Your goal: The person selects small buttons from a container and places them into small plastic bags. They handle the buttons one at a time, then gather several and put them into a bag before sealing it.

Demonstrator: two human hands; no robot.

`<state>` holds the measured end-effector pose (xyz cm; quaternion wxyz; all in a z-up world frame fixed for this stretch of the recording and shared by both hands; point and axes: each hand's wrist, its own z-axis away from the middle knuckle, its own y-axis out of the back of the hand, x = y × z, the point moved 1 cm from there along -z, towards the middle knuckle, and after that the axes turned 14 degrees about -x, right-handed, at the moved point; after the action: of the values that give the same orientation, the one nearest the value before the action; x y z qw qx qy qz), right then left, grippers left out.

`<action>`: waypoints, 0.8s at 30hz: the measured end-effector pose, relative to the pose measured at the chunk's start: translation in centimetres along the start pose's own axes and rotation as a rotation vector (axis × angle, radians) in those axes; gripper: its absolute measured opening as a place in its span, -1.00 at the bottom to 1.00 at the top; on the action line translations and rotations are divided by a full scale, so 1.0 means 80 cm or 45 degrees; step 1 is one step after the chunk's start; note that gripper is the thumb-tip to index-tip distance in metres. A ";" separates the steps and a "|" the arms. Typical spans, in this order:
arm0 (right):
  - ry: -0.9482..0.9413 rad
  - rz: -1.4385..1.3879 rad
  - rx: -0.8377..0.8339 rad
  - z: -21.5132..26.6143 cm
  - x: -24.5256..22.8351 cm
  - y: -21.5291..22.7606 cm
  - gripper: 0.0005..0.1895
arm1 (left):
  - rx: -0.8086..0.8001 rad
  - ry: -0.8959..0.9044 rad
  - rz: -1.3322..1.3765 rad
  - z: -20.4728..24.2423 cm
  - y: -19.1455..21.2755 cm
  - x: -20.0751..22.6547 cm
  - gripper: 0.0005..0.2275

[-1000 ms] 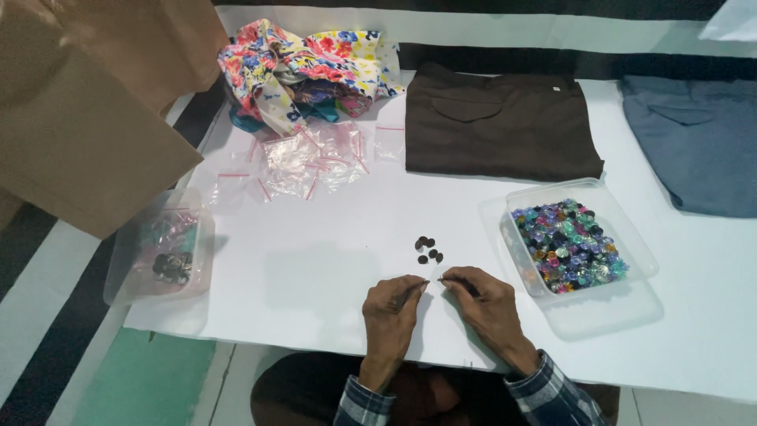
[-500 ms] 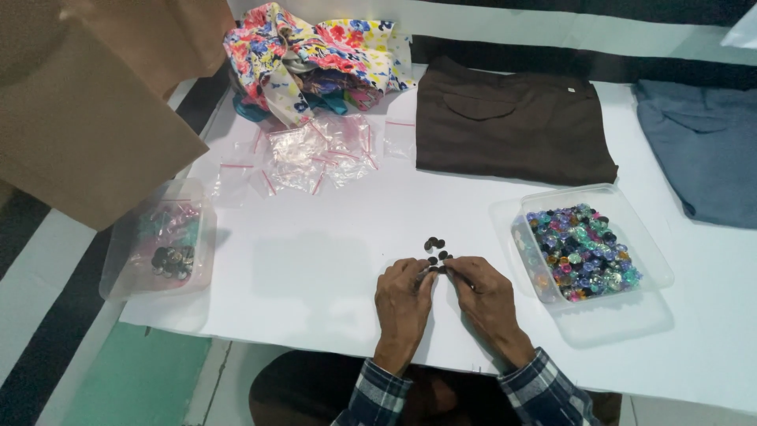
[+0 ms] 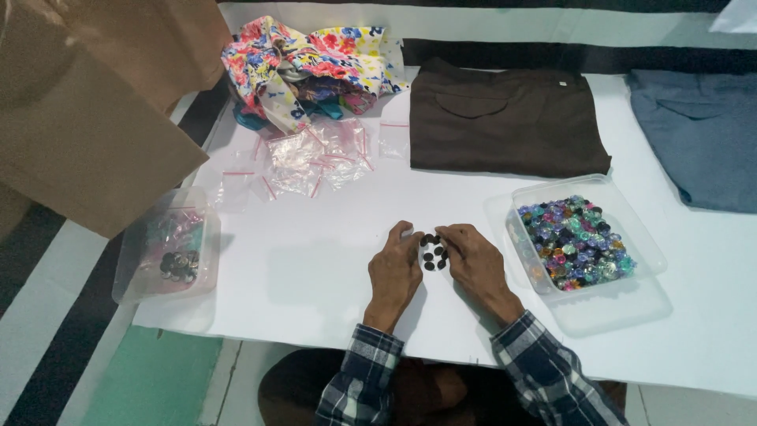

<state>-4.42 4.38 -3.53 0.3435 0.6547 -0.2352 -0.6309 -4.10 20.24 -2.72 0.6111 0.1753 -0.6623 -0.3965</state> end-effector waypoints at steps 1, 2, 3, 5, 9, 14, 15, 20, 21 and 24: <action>-0.006 -0.003 -0.001 -0.003 0.006 -0.003 -0.72 | -0.006 0.001 -0.001 0.000 -0.002 -0.003 -0.72; -0.007 -0.018 -0.006 -0.007 0.013 -0.007 -0.73 | 0.006 -0.006 0.035 -0.001 -0.003 -0.006 -0.73; -0.005 -0.028 -0.015 -0.012 0.019 -0.009 -0.74 | 0.023 -0.012 0.076 -0.001 -0.005 -0.009 -0.75; -0.003 -0.097 -0.009 -0.008 0.017 -0.006 -0.77 | 0.055 -0.015 0.117 -0.005 -0.016 -0.021 -0.77; -0.001 -0.180 0.011 -0.003 0.018 -0.006 -0.80 | 0.113 -0.036 0.191 -0.005 -0.026 -0.032 -0.82; 0.026 -0.176 0.023 0.000 0.013 -0.004 -0.82 | 0.141 -0.038 0.223 -0.004 -0.026 -0.031 -0.85; 0.046 -0.158 0.038 -0.001 0.015 -0.005 -0.83 | 0.140 -0.041 0.240 -0.004 -0.026 -0.031 -0.85; 0.019 -0.291 0.045 0.014 0.002 0.006 -0.79 | 0.147 -0.083 0.312 -0.001 -0.030 -0.038 -0.86; 0.016 -0.329 0.055 0.017 -0.002 0.010 -0.77 | 0.148 -0.088 0.339 -0.001 -0.029 -0.039 -0.86; 0.067 -0.286 0.040 0.037 -0.009 0.017 -0.74 | 0.134 -0.123 0.437 0.018 -0.019 -0.029 -0.87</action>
<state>-7.22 3.56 -1.90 0.2662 0.6986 -0.1611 -0.6443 -5.41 21.44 -5.31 0.6272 0.0720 -0.7309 -0.2591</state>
